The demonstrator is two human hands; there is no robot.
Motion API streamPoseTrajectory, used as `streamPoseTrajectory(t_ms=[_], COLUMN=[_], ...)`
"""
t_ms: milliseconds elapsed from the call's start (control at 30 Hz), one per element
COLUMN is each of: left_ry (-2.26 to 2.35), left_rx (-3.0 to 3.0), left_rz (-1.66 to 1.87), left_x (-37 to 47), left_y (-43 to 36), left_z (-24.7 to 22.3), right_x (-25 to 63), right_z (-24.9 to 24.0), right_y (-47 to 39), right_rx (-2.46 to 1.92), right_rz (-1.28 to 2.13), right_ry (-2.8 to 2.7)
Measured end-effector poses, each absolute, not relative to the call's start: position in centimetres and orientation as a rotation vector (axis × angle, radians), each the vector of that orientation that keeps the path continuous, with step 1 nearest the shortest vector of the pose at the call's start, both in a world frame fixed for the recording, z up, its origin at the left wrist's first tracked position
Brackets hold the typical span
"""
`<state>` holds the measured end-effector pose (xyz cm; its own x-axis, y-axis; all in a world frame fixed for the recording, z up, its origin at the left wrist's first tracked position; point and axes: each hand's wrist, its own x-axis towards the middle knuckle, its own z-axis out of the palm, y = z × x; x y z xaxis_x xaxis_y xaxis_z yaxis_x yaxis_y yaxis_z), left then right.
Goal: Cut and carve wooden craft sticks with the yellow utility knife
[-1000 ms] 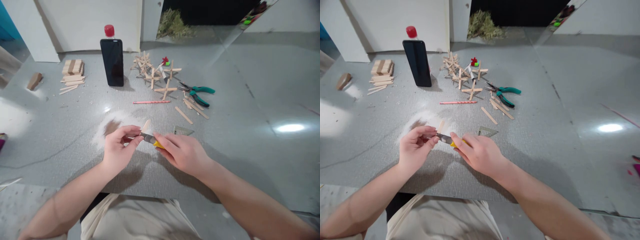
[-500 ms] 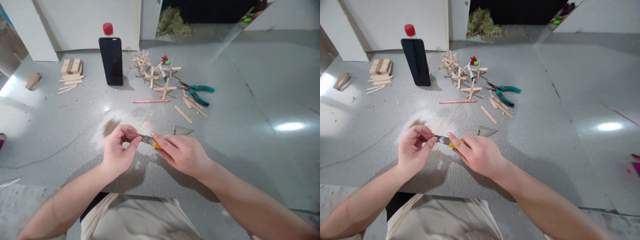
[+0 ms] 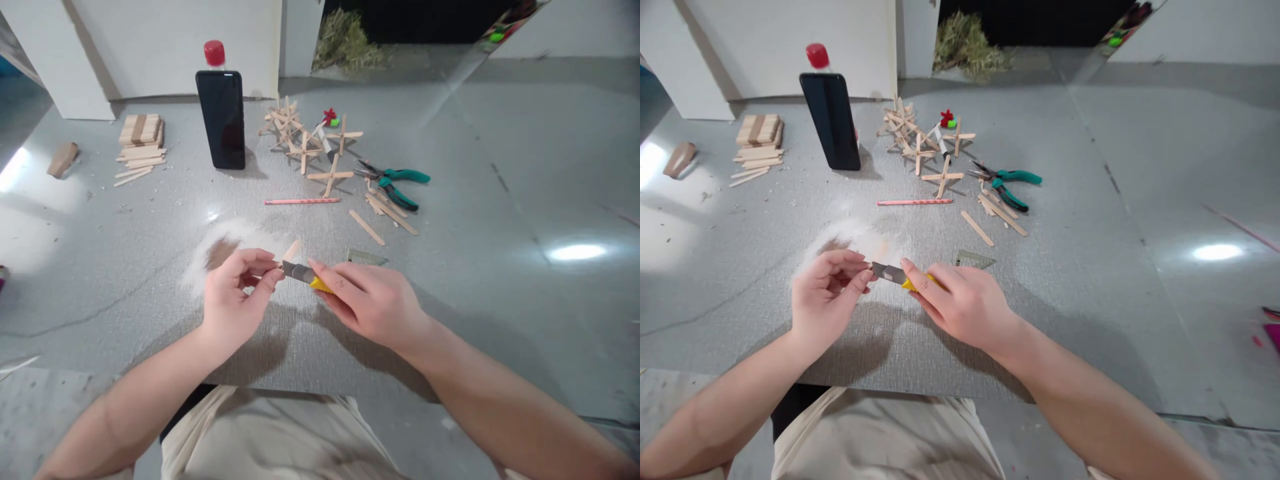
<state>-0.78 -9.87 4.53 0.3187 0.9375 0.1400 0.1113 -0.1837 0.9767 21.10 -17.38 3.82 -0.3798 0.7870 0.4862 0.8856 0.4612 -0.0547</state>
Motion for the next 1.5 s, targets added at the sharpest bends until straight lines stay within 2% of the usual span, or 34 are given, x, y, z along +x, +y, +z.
streamPoseTrajectory(t_ms=[367,1500], left_ry=[0.964,1.005], left_rx=[1.790,1.649], left_rz=[1.089,0.969], left_x=[-0.90,-1.17], left_y=[-9.71,-9.39], left_z=[4.86,5.42], right_x=[21.16,21.06], right_z=[3.52,3.86], right_y=[-17.40,-17.62], right_rx=[-1.360,-1.356], right_rz=[-0.293,-0.221], right_ry=[-2.294,-2.318])
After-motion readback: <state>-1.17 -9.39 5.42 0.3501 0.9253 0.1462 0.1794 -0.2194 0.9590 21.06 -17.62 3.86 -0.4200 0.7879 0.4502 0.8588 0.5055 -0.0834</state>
